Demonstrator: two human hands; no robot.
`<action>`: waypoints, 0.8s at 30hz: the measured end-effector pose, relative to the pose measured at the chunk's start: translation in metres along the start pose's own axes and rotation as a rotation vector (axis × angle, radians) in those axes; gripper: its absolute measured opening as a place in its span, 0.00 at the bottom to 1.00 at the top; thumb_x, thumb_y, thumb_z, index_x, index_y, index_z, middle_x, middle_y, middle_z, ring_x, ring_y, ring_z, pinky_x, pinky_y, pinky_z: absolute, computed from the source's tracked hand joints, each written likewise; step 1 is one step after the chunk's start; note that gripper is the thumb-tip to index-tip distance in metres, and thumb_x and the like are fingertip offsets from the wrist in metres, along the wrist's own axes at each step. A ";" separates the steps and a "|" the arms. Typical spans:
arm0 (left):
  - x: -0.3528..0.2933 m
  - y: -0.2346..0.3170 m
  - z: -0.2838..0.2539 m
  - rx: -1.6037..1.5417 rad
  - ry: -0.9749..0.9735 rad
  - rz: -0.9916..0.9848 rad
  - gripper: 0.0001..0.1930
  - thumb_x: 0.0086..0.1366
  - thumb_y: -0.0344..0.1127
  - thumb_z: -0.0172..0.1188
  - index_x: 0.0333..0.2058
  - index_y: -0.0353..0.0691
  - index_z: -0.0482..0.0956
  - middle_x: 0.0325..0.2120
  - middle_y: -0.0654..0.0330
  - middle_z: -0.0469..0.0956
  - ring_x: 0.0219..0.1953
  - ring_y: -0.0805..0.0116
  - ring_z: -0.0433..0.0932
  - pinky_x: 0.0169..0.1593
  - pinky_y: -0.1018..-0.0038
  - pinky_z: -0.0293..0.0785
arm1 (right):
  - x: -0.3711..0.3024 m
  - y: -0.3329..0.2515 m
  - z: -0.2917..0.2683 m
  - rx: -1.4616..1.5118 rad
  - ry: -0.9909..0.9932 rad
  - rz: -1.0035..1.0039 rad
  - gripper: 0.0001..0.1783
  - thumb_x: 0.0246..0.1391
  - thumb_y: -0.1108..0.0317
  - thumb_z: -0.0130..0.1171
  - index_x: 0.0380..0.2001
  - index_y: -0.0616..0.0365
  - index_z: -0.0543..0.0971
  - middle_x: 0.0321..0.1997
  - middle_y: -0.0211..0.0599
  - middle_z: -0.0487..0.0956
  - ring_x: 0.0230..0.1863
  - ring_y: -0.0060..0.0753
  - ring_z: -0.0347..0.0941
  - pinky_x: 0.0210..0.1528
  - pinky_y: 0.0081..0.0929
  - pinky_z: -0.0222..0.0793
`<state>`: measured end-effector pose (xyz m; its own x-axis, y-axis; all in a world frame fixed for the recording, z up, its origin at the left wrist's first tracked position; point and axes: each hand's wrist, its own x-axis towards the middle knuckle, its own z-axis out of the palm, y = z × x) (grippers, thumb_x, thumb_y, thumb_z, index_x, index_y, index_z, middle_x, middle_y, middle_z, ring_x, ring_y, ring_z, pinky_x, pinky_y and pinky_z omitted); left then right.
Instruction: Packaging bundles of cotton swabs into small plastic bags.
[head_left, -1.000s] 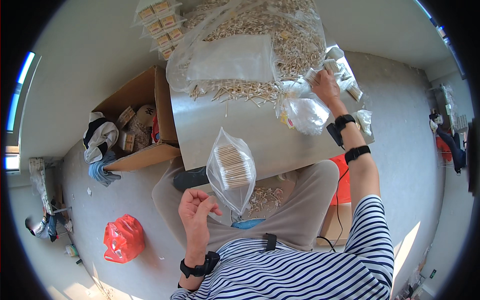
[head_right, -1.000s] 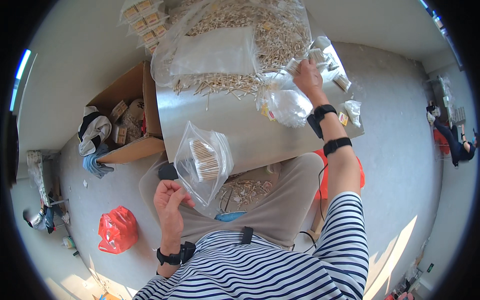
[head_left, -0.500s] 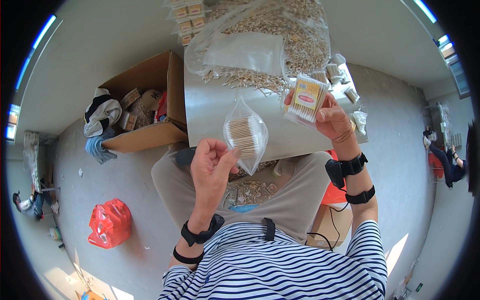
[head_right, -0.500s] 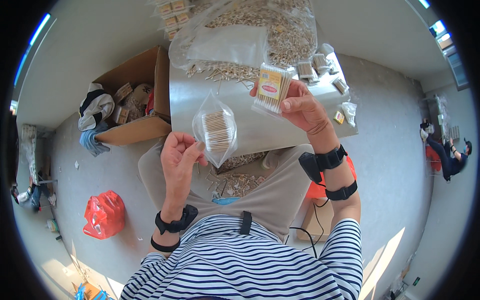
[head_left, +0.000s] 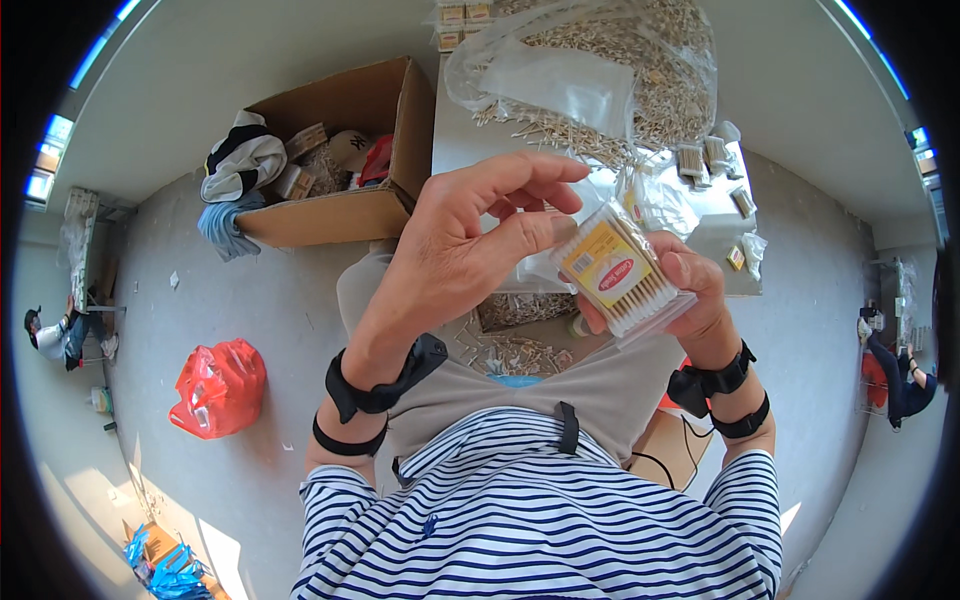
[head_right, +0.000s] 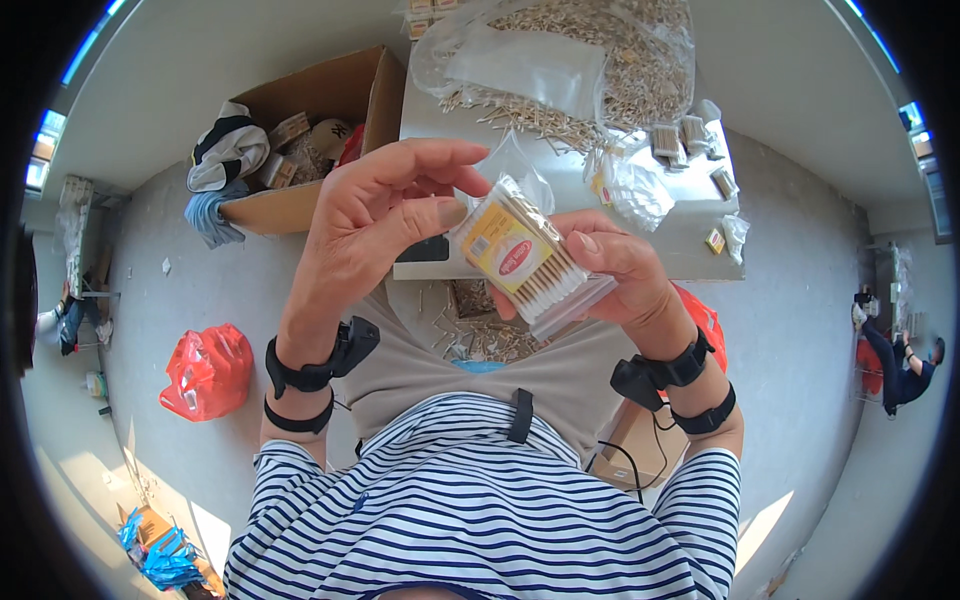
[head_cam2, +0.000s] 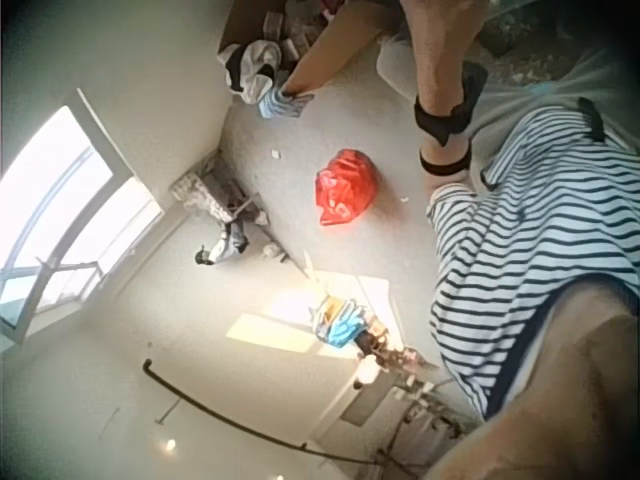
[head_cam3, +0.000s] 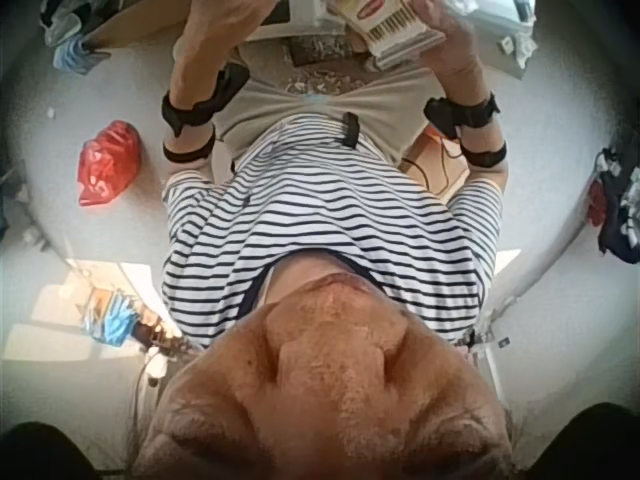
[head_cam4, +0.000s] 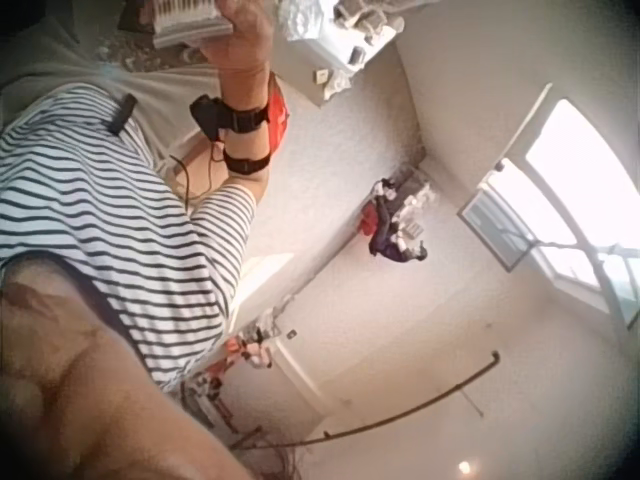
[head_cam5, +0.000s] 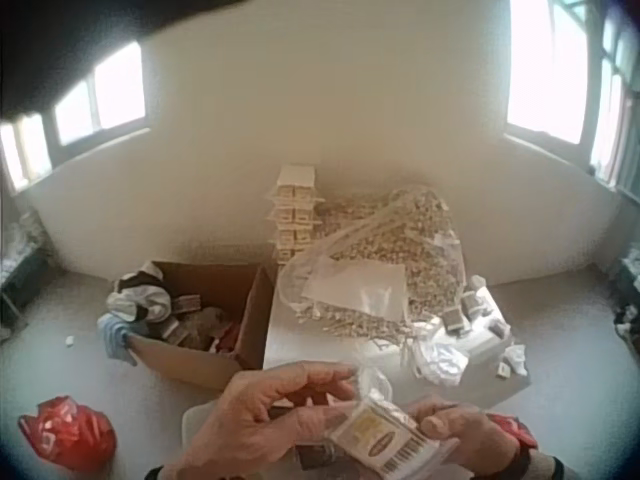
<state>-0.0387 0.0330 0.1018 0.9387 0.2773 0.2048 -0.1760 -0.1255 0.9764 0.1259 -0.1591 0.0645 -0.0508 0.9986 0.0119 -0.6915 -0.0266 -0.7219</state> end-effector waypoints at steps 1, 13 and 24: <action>-0.002 0.002 -0.001 0.004 0.000 -0.007 0.20 0.64 0.26 0.59 0.55 0.32 0.75 0.42 0.59 0.79 0.44 0.76 0.76 0.50 0.79 0.74 | -0.003 -0.003 0.005 -0.022 0.061 0.042 0.39 0.55 0.47 0.59 0.54 0.78 0.71 0.47 0.60 0.79 0.46 0.48 0.79 0.47 0.36 0.75; -0.015 0.005 0.012 -0.185 -0.213 -0.080 0.25 0.58 0.18 0.53 0.56 0.31 0.75 0.44 0.57 0.80 0.46 0.75 0.78 0.51 0.77 0.76 | -0.028 0.011 0.005 -0.037 0.306 0.185 0.40 0.53 0.43 0.58 0.49 0.76 0.76 0.44 0.61 0.80 0.38 0.45 0.81 0.36 0.33 0.80; -0.020 0.007 0.019 -0.185 -0.207 -0.193 0.19 0.53 0.15 0.55 0.45 0.28 0.79 0.39 0.59 0.81 0.42 0.76 0.80 0.49 0.78 0.77 | -0.026 0.018 0.013 0.058 0.247 0.205 0.25 0.60 0.55 0.55 0.42 0.74 0.78 0.35 0.53 0.82 0.24 0.27 0.77 0.18 0.16 0.69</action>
<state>-0.0528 0.0089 0.1033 0.9969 0.0775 0.0153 -0.0223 0.0904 0.9957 0.1051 -0.1864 0.0606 -0.0222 0.9528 -0.3028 -0.7252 -0.2238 -0.6511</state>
